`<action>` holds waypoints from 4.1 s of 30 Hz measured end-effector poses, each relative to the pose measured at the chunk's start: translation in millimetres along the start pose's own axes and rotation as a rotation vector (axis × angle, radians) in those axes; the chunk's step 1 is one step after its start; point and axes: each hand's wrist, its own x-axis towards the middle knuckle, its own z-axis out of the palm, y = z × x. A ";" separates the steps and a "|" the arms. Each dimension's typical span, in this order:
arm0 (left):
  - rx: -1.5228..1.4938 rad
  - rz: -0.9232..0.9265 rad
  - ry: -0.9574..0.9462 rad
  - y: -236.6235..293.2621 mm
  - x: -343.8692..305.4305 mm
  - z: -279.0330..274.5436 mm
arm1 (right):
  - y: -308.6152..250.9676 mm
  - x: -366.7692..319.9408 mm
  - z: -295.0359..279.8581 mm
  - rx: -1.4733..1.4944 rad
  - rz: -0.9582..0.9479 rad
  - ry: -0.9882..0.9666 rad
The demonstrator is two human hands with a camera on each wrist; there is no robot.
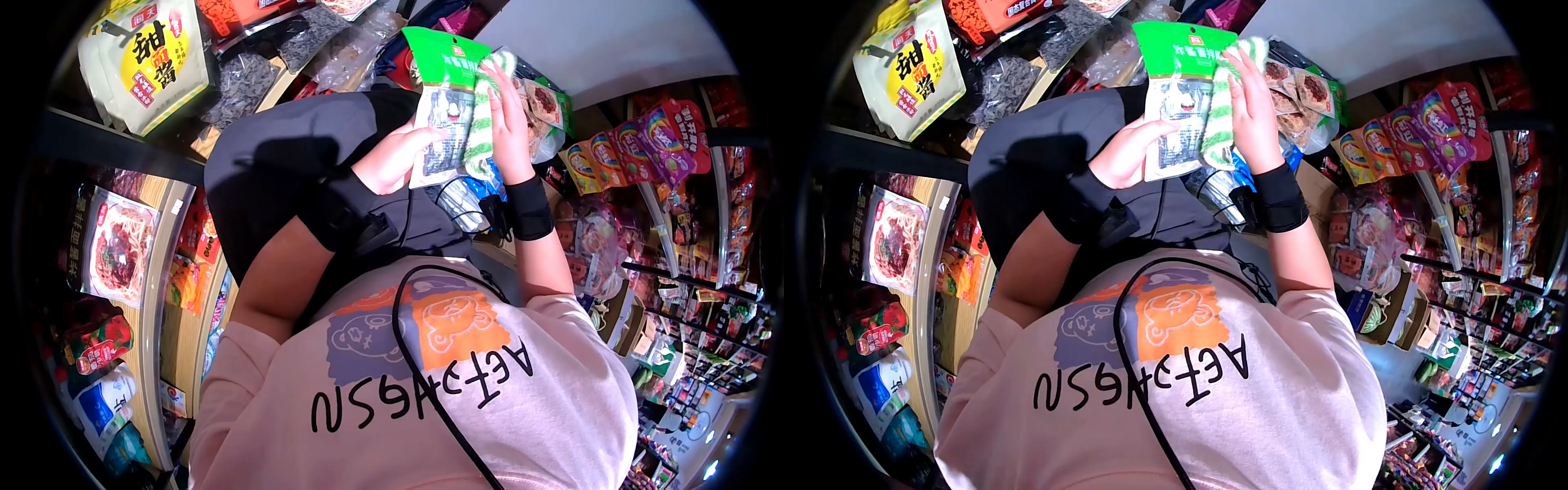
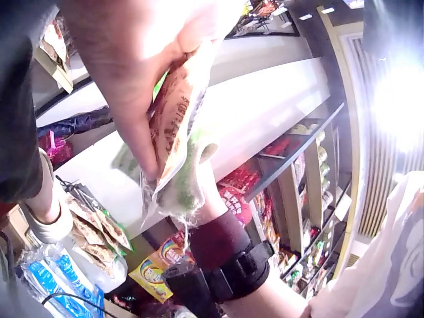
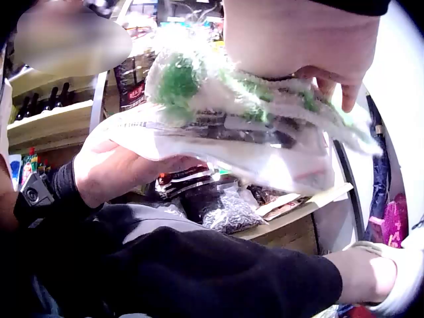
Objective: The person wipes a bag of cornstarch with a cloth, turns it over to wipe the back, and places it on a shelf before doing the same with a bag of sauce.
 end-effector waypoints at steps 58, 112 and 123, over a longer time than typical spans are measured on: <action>0.010 0.326 0.066 21.6 -1.6 8.2 | -61.2 -27.6 1.3 0.031 -0.226 -0.187; 1.233 0.305 0.158 -18.7 9.1 -21.7 | -65.8 -29.6 4.5 -0.134 -0.261 -0.339; 1.259 0.373 0.255 -14.6 15.8 -19.1 | 49.4 -43.8 -21.7 -0.189 0.234 -0.063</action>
